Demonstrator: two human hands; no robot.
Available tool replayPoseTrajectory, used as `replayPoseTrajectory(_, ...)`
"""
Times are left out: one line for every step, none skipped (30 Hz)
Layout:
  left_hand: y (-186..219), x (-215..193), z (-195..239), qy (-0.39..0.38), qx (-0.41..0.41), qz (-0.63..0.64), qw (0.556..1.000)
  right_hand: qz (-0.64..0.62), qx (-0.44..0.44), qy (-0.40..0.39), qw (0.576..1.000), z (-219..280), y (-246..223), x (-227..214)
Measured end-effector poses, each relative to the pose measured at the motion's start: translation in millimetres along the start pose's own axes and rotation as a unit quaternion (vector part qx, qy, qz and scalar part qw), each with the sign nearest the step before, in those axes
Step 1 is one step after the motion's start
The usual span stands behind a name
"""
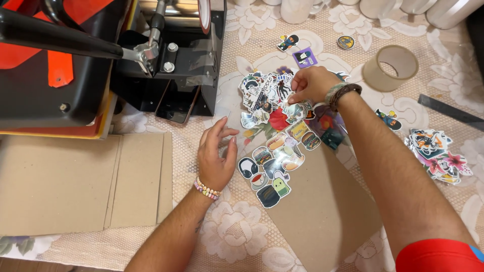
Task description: Sorting through a pile of stickers, trimming them with scissors, and peeling off the adhesive backing.
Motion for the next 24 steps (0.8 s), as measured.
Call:
replayPoseTrajectory(1,-1,0,0.001,-0.001,-0.001,1.0,0.0,-0.002,-0.001,1.0,-2,3,1)
replayPoseTrajectory(2,-1,-1,0.0,-0.002,0.0,1.0,-0.062,-0.018,-0.042,0.997,-4,2,9)
replayPoseTrajectory(3,-1,-2,-0.003,-0.002,0.001,1.0,-0.124,-0.033,-0.081,0.988,-5,2,16)
replayPoseTrajectory(3,-1,-1,-0.002,-0.002,0.0,1.0,-0.124,-0.034,-0.082,0.988,1,-3,9)
replayPoseTrajectory(2,-1,-1,-0.002,-0.004,0.001,1.0,-0.174,-0.037,-0.08,0.981,7,-9,2)
replayPoseTrajectory(2,0,-1,-0.002,-0.005,0.002,1.0,-0.224,-0.039,-0.077,0.971,13,-14,-6)
replayPoseTrajectory(2,0,-1,-0.002,-0.006,0.003,1.0,-0.224,-0.038,-0.077,0.971,8,-2,3)
replayPoseTrajectory(1,0,-2,-0.003,-0.008,0.002,1.0,-0.224,-0.039,-0.051,0.973,3,11,7)
replayPoseTrajectory(1,1,-1,-0.003,-0.012,0.001,1.0,-0.224,-0.039,-0.026,0.974,-3,23,12)
replayPoseTrajectory(0,0,-1,-0.004,-0.013,0.001,1.0,-0.224,-0.039,-0.026,0.973,2,20,12)
replayPoseTrajectory(0,0,-1,-0.004,-0.011,0.0,1.0,-0.245,-0.034,0.006,0.969,6,20,4)
replayPoseTrajectory(0,0,-1,-0.003,-0.009,-0.001,1.0,-0.267,-0.03,0.038,0.963,11,19,-3)
replayPoseTrajectory(-1,1,-1,-0.003,-0.008,-0.002,1.0,-0.267,-0.031,0.039,0.962,20,14,-7)
replayPoseTrajectory(-1,1,-1,-0.003,-0.008,0.0,1.0,-0.278,-0.03,0.09,0.956,30,11,-19)
replayPoseTrajectory(-2,1,0,-0.002,-0.009,0.002,1.0,-0.287,-0.028,0.14,0.947,41,9,-30)
replayPoseTrajectory(-1,1,0,-0.003,-0.009,0.002,1.0,-0.288,-0.028,0.139,0.947,45,12,-27)
replayPoseTrajectory(-1,1,0,-0.001,-0.007,0.002,1.0,-0.331,-0.023,0.165,0.929,49,19,-28)
replayPoseTrajectory(0,1,-1,0.0,-0.006,0.001,1.0,-0.374,-0.019,0.189,0.908,54,26,-29)
replayPoseTrajectory(0,0,0,-0.003,-0.006,0.003,1.0,-0.375,-0.016,0.19,0.907,65,27,-26)
replayPoseTrajectory(1,-1,0,-0.002,-0.004,-0.002,1.0,-0.407,-0.022,0.215,0.887,77,29,-28)
replayPoseTrajectory(2,-1,-2,0.0,0.001,-0.006,1.0,-0.438,-0.029,0.242,0.865,88,31,-31)
replayPoseTrajectory(2,0,-2,-0.002,0.003,-0.005,1.0,-0.438,-0.028,0.245,0.864,112,22,-26)
replayPoseTrajectory(1,0,-1,-0.001,0.002,-0.002,1.0,-0.385,-0.01,0.306,0.871,140,15,-28)
replayPoseTrajectory(1,0,0,-0.001,0.001,0.002,1.0,-0.328,0.009,0.365,0.871,170,8,-29)
Point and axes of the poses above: each hand's wrist, its own z-axis away from the middle knuckle, its own x-axis out of the palm, y = z × x, the point moved 9 cm from there along -z, towards the middle knuckle, and after that the axes turned 9 degrees about z, right-handed, at the moved point
